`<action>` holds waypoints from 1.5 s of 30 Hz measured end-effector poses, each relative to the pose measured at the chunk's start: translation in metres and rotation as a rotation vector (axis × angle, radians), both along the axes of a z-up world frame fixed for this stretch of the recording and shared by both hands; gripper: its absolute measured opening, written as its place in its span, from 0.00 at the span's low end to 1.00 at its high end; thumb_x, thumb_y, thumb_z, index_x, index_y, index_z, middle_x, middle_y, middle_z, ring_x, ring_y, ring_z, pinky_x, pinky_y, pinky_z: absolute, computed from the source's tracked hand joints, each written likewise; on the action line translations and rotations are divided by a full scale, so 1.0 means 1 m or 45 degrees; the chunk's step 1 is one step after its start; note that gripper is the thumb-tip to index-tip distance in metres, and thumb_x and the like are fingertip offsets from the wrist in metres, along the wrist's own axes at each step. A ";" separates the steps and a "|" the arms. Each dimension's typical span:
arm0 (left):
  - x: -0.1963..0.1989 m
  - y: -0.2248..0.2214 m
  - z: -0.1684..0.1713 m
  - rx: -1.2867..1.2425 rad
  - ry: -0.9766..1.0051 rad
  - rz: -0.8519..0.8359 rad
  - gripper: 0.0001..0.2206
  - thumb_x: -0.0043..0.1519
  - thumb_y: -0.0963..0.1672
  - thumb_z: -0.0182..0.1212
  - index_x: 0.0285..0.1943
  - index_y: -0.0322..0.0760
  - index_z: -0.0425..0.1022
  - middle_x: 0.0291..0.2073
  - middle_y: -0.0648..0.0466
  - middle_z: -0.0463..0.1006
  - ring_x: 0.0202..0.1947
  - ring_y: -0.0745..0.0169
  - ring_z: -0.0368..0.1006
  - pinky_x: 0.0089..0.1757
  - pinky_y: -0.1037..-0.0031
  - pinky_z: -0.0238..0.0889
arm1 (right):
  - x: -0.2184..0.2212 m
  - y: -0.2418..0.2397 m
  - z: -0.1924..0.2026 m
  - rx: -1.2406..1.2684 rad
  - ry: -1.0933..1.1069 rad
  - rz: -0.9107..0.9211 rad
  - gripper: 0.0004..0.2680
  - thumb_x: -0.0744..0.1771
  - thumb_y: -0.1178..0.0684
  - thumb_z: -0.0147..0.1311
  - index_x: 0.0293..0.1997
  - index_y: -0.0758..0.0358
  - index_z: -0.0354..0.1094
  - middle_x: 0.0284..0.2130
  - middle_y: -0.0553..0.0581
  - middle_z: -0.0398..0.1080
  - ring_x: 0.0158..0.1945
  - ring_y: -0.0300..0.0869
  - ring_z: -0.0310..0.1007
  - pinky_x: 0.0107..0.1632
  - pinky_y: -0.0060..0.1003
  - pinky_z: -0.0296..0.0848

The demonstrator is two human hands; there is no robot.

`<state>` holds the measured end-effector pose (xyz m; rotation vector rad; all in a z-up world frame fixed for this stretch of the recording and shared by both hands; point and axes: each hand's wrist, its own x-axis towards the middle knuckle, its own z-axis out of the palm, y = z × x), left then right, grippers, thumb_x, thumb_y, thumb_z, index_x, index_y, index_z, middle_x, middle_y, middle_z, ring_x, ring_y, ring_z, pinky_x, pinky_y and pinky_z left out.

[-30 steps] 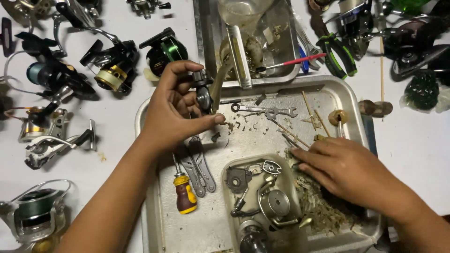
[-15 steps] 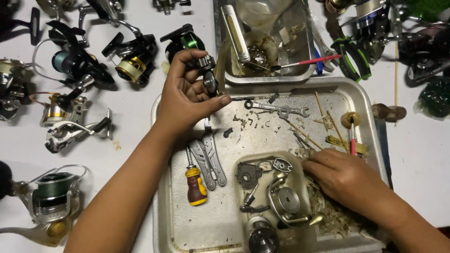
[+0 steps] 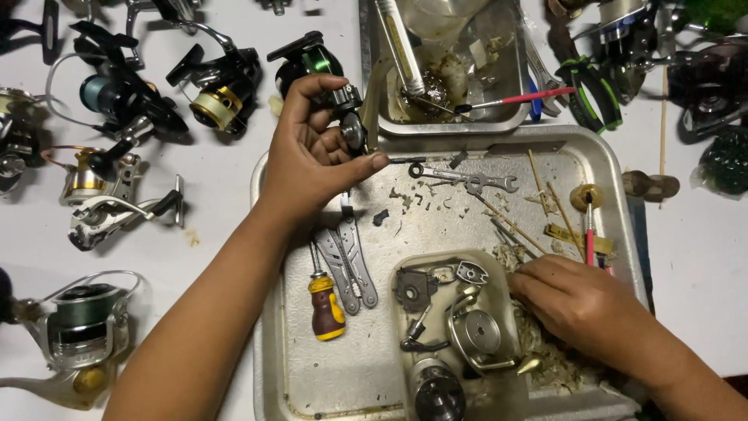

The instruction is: Disassembling and reassembling a fishing reel using a screwdriver and wrench on a workbench.

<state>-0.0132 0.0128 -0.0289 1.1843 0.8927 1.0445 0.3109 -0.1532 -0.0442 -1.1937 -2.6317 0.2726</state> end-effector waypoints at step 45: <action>0.018 0.006 0.003 -0.044 0.167 -0.149 0.34 0.50 0.37 0.77 0.63 0.45 0.61 0.34 0.58 0.67 0.25 0.76 0.62 0.29 0.89 0.66 | 0.029 -0.045 0.032 -0.807 -0.135 -1.281 0.18 0.61 0.45 0.62 0.57 0.28 0.74 0.42 0.32 0.86 0.41 0.28 0.88 0.47 0.32 0.79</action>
